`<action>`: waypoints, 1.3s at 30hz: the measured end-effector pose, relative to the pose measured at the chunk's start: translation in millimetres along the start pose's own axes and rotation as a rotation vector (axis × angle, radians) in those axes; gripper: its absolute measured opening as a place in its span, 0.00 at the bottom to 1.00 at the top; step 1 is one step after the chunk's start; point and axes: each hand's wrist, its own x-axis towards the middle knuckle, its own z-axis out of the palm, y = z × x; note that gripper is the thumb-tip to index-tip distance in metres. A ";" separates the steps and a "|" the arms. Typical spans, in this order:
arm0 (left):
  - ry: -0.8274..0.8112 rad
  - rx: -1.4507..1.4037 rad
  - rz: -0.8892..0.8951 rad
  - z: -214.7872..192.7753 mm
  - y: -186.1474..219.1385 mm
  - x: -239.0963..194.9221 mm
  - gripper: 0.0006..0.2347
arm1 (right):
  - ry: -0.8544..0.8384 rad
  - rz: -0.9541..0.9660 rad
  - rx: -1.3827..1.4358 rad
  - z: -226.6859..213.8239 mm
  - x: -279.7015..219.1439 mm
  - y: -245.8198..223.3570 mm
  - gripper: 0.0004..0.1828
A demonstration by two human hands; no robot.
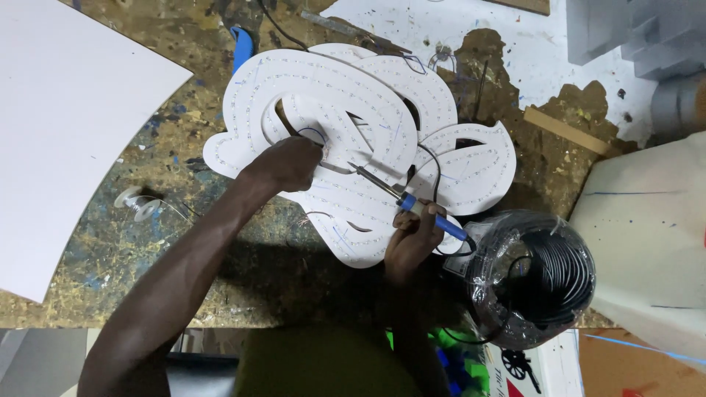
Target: Soldering electrical wires to contact points on a large white sign component on a workbench.
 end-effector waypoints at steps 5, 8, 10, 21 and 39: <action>0.004 0.004 -0.017 -8.7 6.4 -4.2 0.06 | -0.076 -0.028 -0.029 -6.6 0.1 4.8 0.10; -0.009 -0.041 -0.017 -10.4 2.7 -3.9 0.05 | -0.197 -0.106 -0.126 11.3 -12.3 -12.8 0.10; -0.018 -0.058 -0.010 -11.2 2.1 -5.7 0.06 | -0.253 -0.155 -0.198 19.7 -15.1 -17.3 0.12; -0.057 -0.097 -0.072 -9.5 -3.2 -8.8 0.07 | -0.512 -0.310 -0.349 43.0 -6.5 -10.4 0.11; -0.043 -0.115 -0.039 -11.6 -2.6 -15.0 0.09 | -0.541 -0.303 -0.358 37.8 -1.6 0.2 0.12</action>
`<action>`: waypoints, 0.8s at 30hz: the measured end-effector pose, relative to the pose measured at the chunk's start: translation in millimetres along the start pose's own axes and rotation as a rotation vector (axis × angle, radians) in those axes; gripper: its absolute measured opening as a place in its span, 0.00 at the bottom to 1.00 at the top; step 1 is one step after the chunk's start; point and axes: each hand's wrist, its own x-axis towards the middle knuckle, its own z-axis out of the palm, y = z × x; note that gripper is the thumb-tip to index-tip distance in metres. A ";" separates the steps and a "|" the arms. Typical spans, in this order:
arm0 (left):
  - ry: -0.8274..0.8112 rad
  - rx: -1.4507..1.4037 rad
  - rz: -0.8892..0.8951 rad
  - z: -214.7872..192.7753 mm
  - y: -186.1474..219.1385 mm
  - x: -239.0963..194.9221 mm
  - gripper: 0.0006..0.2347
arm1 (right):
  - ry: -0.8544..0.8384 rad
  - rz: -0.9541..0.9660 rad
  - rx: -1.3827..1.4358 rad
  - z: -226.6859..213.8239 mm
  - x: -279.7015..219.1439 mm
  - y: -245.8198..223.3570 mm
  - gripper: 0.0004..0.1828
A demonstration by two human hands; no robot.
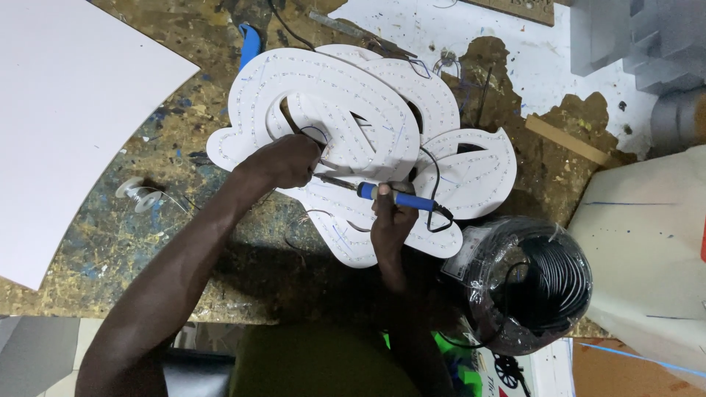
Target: Soldering electrical wires to contact points on a large white sign component on a workbench.
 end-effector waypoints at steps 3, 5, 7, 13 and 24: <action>0.010 -0.040 -0.016 3.2 -4.3 0.2 0.08 | 0.026 0.006 -0.024 -0.3 1.2 -5.3 0.11; 0.003 -0.025 -0.009 4.5 -3.7 1.1 0.09 | 0.045 0.003 -0.031 -1.9 1.5 -14.0 0.11; -0.003 -0.010 -0.003 4.7 -4.3 1.7 0.09 | 0.063 -0.001 -0.037 -4.5 2.8 -15.1 0.11; 0.021 -0.037 -0.006 21.1 -19.0 17.2 0.09 | 0.082 0.009 -0.084 -11.7 2.5 -10.5 0.12; 0.038 0.032 0.008 24.1 -20.9 21.1 0.07 | 0.117 -0.016 -0.044 -13.7 2.4 -8.2 0.15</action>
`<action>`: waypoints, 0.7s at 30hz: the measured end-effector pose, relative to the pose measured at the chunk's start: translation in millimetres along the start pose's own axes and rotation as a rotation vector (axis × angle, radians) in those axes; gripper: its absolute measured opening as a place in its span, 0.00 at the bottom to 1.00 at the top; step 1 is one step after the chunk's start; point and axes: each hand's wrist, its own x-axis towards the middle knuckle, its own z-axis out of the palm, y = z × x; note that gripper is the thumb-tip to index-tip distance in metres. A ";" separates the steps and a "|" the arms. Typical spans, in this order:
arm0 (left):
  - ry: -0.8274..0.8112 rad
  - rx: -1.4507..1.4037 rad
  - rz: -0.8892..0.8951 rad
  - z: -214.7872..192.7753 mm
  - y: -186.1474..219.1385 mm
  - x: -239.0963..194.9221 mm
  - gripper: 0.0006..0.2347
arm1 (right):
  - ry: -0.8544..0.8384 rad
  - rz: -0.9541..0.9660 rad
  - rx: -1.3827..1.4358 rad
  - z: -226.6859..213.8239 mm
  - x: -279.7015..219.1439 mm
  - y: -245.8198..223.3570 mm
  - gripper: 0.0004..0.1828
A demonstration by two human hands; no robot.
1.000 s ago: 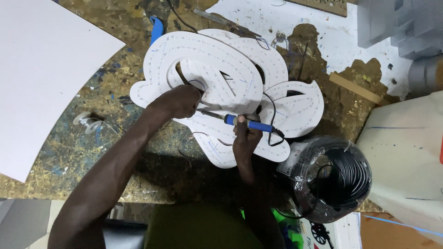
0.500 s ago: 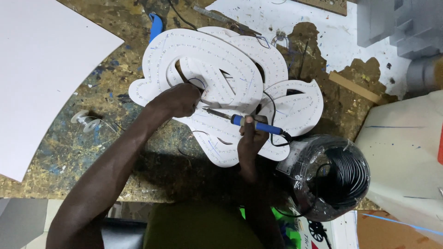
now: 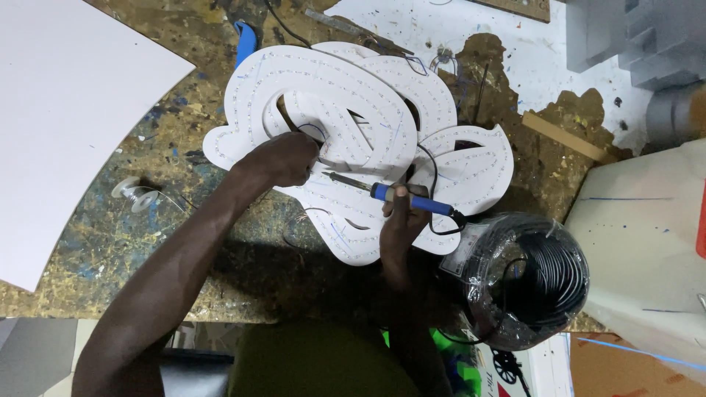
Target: Soldering electrical wires to contact points on a large white sign component on a workbench.
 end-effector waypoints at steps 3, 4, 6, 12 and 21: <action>0.012 -0.011 0.019 -15.1 14.0 -11.1 0.07 | 0.082 0.125 0.062 -0.2 -1.3 0.5 0.16; 0.014 -0.009 0.020 -10.6 10.4 -8.0 0.07 | 0.082 0.122 0.063 -4.3 -0.1 12.7 0.16; 0.004 0.034 0.010 -1.9 2.8 -2.0 0.06 | 0.146 0.190 0.178 -12.0 2.6 36.8 0.14; 0.044 0.035 0.012 -10.6 16.3 -4.8 0.06 | 0.223 0.242 0.284 -17.3 21.8 22.4 0.15; 0.054 0.065 0.011 -18.2 23.6 -14.4 0.06 | 0.250 0.335 0.292 -15.2 15.7 13.6 0.15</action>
